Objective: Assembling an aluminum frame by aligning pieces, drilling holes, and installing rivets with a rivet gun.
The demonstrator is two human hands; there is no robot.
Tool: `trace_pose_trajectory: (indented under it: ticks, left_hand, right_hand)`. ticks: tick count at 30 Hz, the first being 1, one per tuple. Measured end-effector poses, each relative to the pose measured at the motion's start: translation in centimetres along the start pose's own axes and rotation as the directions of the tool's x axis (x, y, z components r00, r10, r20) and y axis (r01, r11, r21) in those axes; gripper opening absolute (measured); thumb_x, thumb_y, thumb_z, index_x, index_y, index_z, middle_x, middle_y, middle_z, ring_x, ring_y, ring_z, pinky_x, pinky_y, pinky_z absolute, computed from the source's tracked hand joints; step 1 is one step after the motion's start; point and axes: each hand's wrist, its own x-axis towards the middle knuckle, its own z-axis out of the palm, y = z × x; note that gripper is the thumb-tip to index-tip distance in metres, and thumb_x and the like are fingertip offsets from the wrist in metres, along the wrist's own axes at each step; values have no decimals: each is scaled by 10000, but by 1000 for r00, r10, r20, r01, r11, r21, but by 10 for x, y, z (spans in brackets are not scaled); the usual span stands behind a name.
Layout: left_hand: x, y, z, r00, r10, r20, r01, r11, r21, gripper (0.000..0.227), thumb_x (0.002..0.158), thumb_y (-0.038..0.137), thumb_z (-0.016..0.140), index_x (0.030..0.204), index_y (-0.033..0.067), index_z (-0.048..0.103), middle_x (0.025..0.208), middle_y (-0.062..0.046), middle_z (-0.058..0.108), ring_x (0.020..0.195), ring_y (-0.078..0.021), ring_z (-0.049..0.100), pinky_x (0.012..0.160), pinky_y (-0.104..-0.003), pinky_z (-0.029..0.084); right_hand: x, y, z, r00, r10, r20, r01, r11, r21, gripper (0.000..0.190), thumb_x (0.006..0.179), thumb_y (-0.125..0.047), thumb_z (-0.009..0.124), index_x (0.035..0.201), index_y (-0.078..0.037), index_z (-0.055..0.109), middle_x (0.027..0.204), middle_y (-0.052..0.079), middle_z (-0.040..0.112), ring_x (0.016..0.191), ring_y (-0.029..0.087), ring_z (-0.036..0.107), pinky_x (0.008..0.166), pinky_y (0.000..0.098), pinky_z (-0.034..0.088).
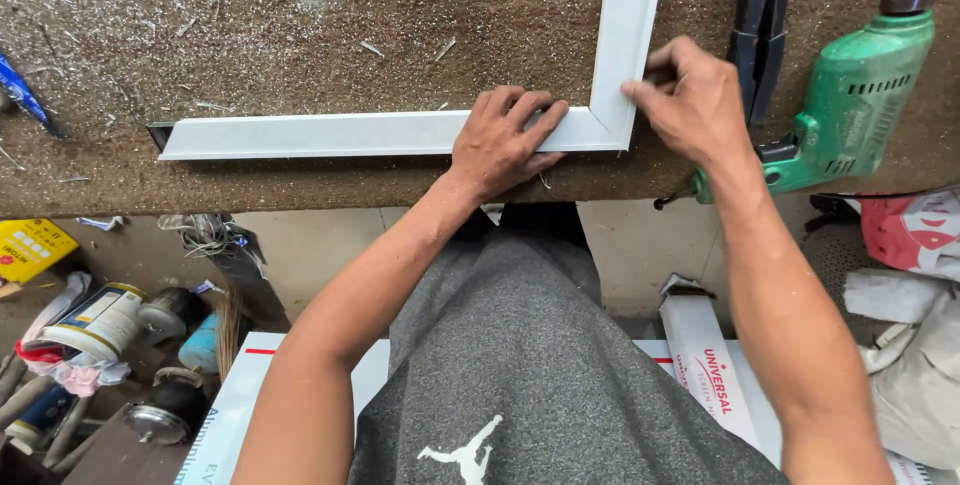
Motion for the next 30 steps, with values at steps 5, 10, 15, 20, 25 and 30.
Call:
trace_pose_trajectory:
  ticks: [5, 10, 15, 20, 25, 30]
  left_hand:
    - [3, 13, 6, 994, -100, -39, 99, 994, -38, 726, 706, 458, 929, 1322, 214, 632, 1177, 4, 584, 1078, -232, 544, 954, -408, 443]
    - [7, 12, 2, 996, -84, -16, 83, 995, -52, 699, 720, 440, 930, 1319, 218, 647, 1201, 14, 597, 1068, -216, 540, 953, -393, 445]
    - [13, 12, -8, 995, -68, 71, 71, 996, -45, 622, 758, 462, 913, 1280, 225, 671, 1185, 29, 591, 1051, -200, 511, 942, -375, 428]
    - [14, 12, -6, 993, -60, 97, 64, 997, -34, 628, 774, 468, 897, 1297, 221, 652, 1209, 33, 565, 1051, -201, 496, 936, -373, 432]
    - [12, 13, -2, 991, -55, 126, 58, 998, -22, 645, 792, 479, 883, 1321, 217, 626, 1227, 28, 545, 1067, -212, 494, 942, -380, 435]
    - [8, 14, 8, 994, -74, 80, 75, 997, -14, 680, 773, 499, 873, 1339, 228, 608, 1248, 35, 555, 1064, -226, 510, 972, -390, 451]
  right_hand:
    - [-17, -22, -4, 984, 146, 102, -167, 954, 247, 214, 997, -81, 775, 997, 112, 683, 683, 225, 676, 638, 293, 719, 533, 380, 547]
    - [-17, -12, 2, 982, 151, 116, -180, 934, 310, 164, 975, -41, 779, 1016, 88, 686, 686, 235, 672, 656, 285, 723, 555, 373, 548]
    - [-22, 0, 14, 989, 140, 41, -145, 907, 395, 145, 1023, -41, 772, 1022, 71, 680, 697, 226, 675, 649, 282, 725, 550, 330, 543]
    - [-21, -5, 16, 983, 180, 28, -175, 891, 420, 155, 1006, -40, 785, 991, 71, 677, 688, 227, 672, 621, 272, 719, 540, 307, 547]
    - [-22, -11, 18, 974, 226, 17, -211, 876, 435, 149, 999, -23, 781, 981, 77, 672, 671, 225, 670, 603, 274, 717, 524, 303, 550]
    - [-21, -17, 16, 955, 297, 19, -278, 868, 412, 130, 990, -29, 768, 992, 67, 680, 658, 218, 663, 618, 274, 724, 488, 292, 554]
